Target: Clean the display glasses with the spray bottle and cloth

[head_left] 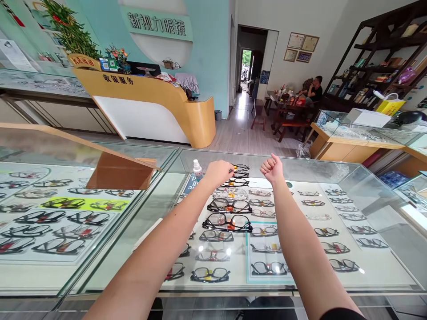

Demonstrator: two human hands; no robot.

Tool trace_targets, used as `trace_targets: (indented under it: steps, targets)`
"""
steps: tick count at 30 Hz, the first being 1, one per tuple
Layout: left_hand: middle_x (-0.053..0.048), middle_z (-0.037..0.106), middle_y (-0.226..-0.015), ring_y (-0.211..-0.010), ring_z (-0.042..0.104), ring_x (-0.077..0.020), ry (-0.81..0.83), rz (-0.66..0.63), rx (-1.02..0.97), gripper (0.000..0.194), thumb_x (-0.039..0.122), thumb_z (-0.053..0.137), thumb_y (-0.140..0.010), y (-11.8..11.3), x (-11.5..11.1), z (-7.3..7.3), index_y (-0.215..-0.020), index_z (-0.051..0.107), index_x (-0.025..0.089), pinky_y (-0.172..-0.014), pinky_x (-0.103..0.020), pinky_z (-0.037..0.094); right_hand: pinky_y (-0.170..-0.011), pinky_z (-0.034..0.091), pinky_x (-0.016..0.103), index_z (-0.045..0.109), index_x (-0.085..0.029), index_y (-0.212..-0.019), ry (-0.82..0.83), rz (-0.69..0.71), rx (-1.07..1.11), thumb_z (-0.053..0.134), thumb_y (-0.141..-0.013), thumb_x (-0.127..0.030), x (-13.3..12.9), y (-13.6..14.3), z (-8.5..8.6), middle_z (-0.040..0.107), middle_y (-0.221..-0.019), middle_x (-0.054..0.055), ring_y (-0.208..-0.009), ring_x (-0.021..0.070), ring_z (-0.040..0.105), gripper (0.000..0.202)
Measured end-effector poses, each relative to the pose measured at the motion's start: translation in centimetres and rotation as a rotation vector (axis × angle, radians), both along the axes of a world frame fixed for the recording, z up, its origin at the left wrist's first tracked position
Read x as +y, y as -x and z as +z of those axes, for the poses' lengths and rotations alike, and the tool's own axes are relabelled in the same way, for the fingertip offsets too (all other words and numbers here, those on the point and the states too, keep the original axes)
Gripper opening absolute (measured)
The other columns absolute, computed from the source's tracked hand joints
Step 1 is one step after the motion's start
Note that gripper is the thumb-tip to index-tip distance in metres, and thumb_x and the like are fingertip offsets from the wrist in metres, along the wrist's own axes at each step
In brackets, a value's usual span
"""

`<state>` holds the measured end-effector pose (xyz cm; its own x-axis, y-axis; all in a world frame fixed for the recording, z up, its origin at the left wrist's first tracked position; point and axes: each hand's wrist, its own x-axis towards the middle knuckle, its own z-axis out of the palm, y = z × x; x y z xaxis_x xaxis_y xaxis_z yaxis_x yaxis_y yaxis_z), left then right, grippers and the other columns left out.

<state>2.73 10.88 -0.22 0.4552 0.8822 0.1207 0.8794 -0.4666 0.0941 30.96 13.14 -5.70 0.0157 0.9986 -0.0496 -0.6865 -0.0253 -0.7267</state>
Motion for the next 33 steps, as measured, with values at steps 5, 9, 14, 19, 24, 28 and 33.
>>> trace_targets:
  steps: [5, 9, 14, 19, 24, 28, 33]
  targets:
    - [-0.010, 0.069, -0.160, -0.141, 0.057, -0.0368, -0.096, -0.149, -0.042, 0.044, 0.025, 0.047, -0.103, 0.0, 0.1, -0.9, -0.117, 0.089, 0.024, -0.109, -0.051, 0.046, -0.044, 0.021, 0.027, 0.012, -0.026, -0.065, -0.002, 0.000, -0.029, 0.061, -0.103, -0.042, -0.1, 0.1, 0.1, 0.012, -0.052, -0.008, -0.049, 0.0117, 0.011, 0.063]
    - [-0.005, 0.061, -0.171, -0.146, 0.048, -0.0395, -0.042, -0.160, -0.092, 0.050, 0.028, 0.038, -0.106, 0.0, 0.4, -1.9, -0.107, 0.088, 0.024, -0.113, -0.059, 0.039, -0.044, 0.022, 0.027, 0.014, -0.026, -0.065, -0.004, -0.001, -0.045, 0.061, -0.103, -0.043, 0.0, 0.2, 0.1, 0.014, -0.051, -0.008, -0.049, 0.0117, 0.011, 0.063]
    - [-0.004, 0.067, -0.165, -0.143, 0.048, -0.0387, -0.010, -0.153, -0.170, 0.055, 0.039, 0.035, -0.111, -0.4, 0.7, -2.8, -0.110, 0.089, 0.028, -0.114, -0.059, 0.034, -0.044, 0.021, 0.026, 0.015, -0.026, -0.064, -0.006, -0.001, -0.054, 0.062, -0.102, -0.043, 0.1, 0.3, 0.0, 0.015, -0.051, -0.008, -0.048, 0.0112, 0.011, 0.063]
    - [-0.006, 0.069, -0.162, -0.142, 0.048, -0.0396, -0.007, -0.152, -0.181, 0.055, 0.044, 0.035, -0.113, -0.6, 0.9, -3.2, -0.116, 0.088, 0.027, -0.115, -0.060, 0.032, -0.044, 0.020, 0.027, 0.016, -0.025, -0.061, -0.010, -0.002, -0.055, 0.056, -0.103, -0.039, 0.1, 0.3, 0.0, 0.015, -0.051, -0.007, -0.048, 0.0113, 0.011, 0.060]
    - [-0.008, 0.061, -0.170, -0.147, 0.043, -0.0418, -0.031, -0.123, -0.164, 0.050, 0.042, 0.038, -0.112, -0.6, 0.8, -3.0, -0.133, 0.080, 0.025, -0.117, -0.062, 0.032, -0.044, 0.022, 0.027, 0.015, -0.025, -0.064, -0.013, -0.006, -0.074, 0.062, -0.101, -0.041, 0.1, 0.3, -0.1, 0.016, -0.052, -0.007, -0.049, 0.0114, 0.013, 0.061]
    - [-0.008, 0.054, -0.176, -0.147, 0.043, -0.0422, -0.053, -0.088, -0.207, 0.050, 0.042, 0.037, -0.113, -0.8, 0.5, -2.2, -0.141, 0.074, 0.025, -0.115, -0.063, 0.034, -0.045, 0.024, 0.027, 0.016, -0.026, -0.065, -0.023, -0.019, -0.110, 0.063, -0.099, -0.043, 0.2, 0.3, -0.2, 0.018, -0.052, -0.007, -0.049, 0.0113, 0.015, 0.061]
    - [-0.003, 0.050, -0.179, -0.150, 0.041, -0.0409, 0.016, -0.050, -0.358, 0.051, 0.045, 0.033, -0.115, -1.5, -0.9, 0.7, -0.143, 0.073, 0.030, -0.119, -0.062, 0.033, -0.043, 0.022, 0.026, 0.016, -0.027, -0.064, -0.023, -0.013, -0.210, 0.064, -0.097, -0.046, 0.4, 0.7, -0.4, 0.016, -0.048, -0.009, -0.046, 0.0108, 0.015, 0.061]
